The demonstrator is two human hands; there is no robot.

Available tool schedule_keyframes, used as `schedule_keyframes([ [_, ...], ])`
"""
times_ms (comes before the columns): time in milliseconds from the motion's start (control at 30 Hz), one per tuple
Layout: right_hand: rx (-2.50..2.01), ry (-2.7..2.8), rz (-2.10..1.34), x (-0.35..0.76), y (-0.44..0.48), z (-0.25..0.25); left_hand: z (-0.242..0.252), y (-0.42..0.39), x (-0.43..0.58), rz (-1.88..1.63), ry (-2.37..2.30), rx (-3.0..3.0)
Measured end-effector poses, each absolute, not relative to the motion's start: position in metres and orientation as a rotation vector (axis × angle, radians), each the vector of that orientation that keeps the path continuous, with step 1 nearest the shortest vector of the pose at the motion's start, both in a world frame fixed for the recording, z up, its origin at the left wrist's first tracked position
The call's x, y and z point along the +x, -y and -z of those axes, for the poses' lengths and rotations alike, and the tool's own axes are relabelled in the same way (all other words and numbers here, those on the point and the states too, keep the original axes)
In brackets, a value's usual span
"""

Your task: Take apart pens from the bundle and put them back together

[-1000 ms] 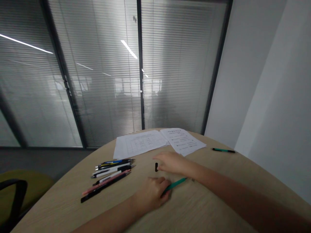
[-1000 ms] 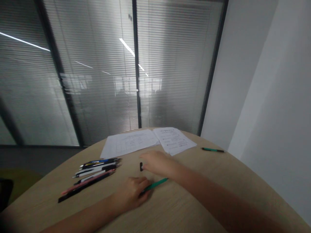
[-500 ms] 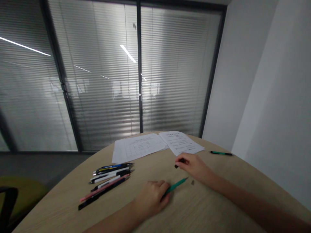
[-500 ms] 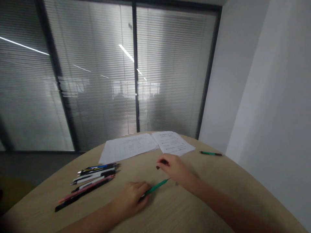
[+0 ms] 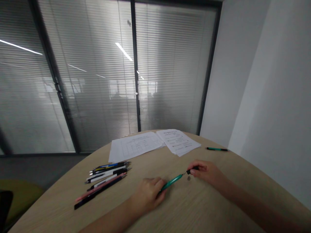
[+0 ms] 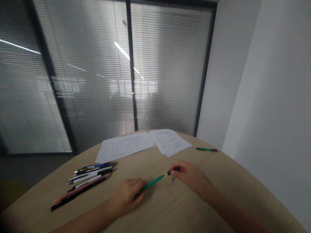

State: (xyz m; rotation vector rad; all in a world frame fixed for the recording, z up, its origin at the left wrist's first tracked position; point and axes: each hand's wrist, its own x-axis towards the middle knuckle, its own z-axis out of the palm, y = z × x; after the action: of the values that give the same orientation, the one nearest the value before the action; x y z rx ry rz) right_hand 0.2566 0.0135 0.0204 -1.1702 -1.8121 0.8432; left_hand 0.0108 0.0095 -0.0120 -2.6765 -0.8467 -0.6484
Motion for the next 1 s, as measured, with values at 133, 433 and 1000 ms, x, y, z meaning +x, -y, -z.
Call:
schedule_keyframes([
  [133,-1.154,1.788,-0.913,0.255,-0.013,-0.013,0.013,-0.01,0.011,0.626,0.82,-2.677],
  [433,-1.021,1.821,-0.866,0.243,-0.008,0.001,0.009,-0.008,0.011,0.727,0.707,-2.632],
  [1000,-0.945,2.247,-0.379,0.237,0.017,-0.016,0.004,-0.001,0.012,0.74,0.499,-2.501],
])
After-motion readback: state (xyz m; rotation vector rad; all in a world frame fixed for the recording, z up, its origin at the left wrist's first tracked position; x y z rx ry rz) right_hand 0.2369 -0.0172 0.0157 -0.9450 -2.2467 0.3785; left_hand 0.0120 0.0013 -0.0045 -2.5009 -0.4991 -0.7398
